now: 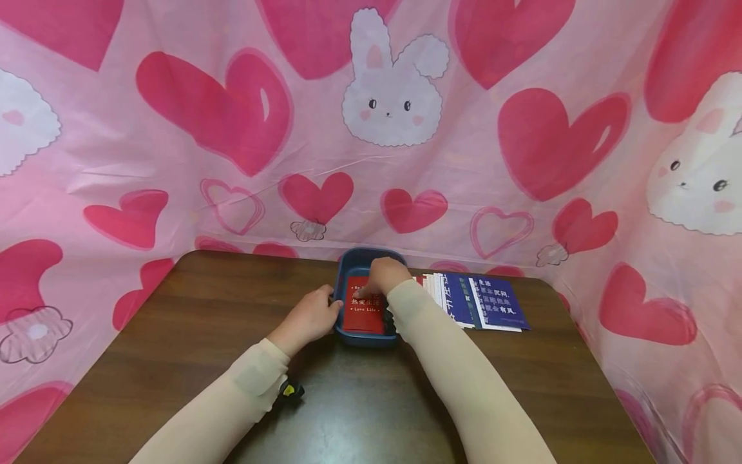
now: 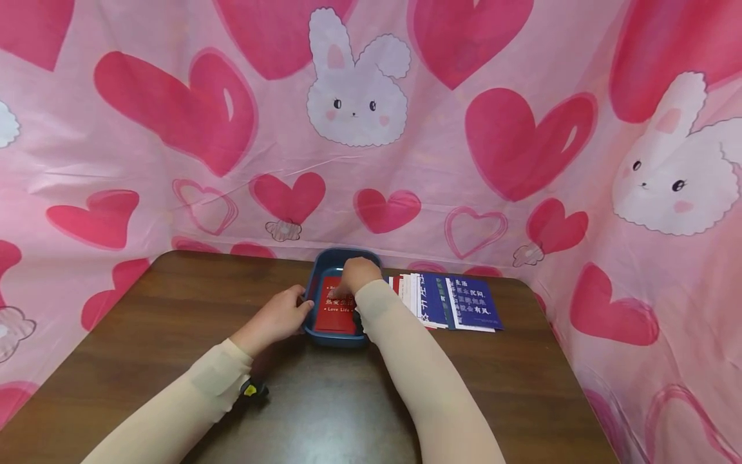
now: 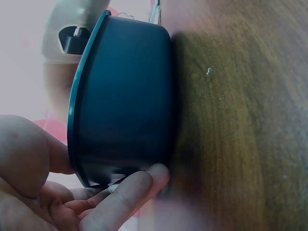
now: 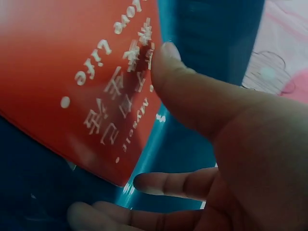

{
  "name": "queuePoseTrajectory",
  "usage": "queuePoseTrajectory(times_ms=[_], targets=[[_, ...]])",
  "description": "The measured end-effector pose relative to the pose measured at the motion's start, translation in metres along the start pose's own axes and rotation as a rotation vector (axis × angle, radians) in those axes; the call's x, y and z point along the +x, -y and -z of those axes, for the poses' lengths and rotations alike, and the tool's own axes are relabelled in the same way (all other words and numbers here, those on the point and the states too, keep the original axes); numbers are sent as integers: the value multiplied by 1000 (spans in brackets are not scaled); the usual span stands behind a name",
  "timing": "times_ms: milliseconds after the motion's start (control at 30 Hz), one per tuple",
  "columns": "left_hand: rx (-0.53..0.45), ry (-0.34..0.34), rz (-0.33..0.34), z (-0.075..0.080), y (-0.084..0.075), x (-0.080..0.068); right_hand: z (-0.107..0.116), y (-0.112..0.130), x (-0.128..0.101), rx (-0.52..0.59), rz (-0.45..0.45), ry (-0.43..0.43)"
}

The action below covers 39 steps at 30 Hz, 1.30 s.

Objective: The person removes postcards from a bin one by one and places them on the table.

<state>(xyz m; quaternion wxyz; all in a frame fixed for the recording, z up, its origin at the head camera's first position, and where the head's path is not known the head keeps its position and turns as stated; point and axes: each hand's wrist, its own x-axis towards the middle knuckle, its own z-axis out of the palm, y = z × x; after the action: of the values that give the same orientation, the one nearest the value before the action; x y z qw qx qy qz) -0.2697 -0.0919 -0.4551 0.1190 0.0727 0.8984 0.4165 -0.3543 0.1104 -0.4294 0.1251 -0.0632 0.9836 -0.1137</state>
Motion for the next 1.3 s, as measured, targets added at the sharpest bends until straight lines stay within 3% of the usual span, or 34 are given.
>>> queuePoseTrajectory(times_ms=[400, 733, 1033, 1300], targets=[[14, -7, -11, 0, 0, 0, -6, 6, -2, 31, -5, 11], [15, -9, -4, -1, -1, 0, -5, 0, -5, 121, -32, 20], [27, -14, -11, -1, 0, 0, 5, -4, -3, 72, -23, -111], [32, -31, -25, -1, -1, -2, 16, -11, -3, 156, -23, -204]])
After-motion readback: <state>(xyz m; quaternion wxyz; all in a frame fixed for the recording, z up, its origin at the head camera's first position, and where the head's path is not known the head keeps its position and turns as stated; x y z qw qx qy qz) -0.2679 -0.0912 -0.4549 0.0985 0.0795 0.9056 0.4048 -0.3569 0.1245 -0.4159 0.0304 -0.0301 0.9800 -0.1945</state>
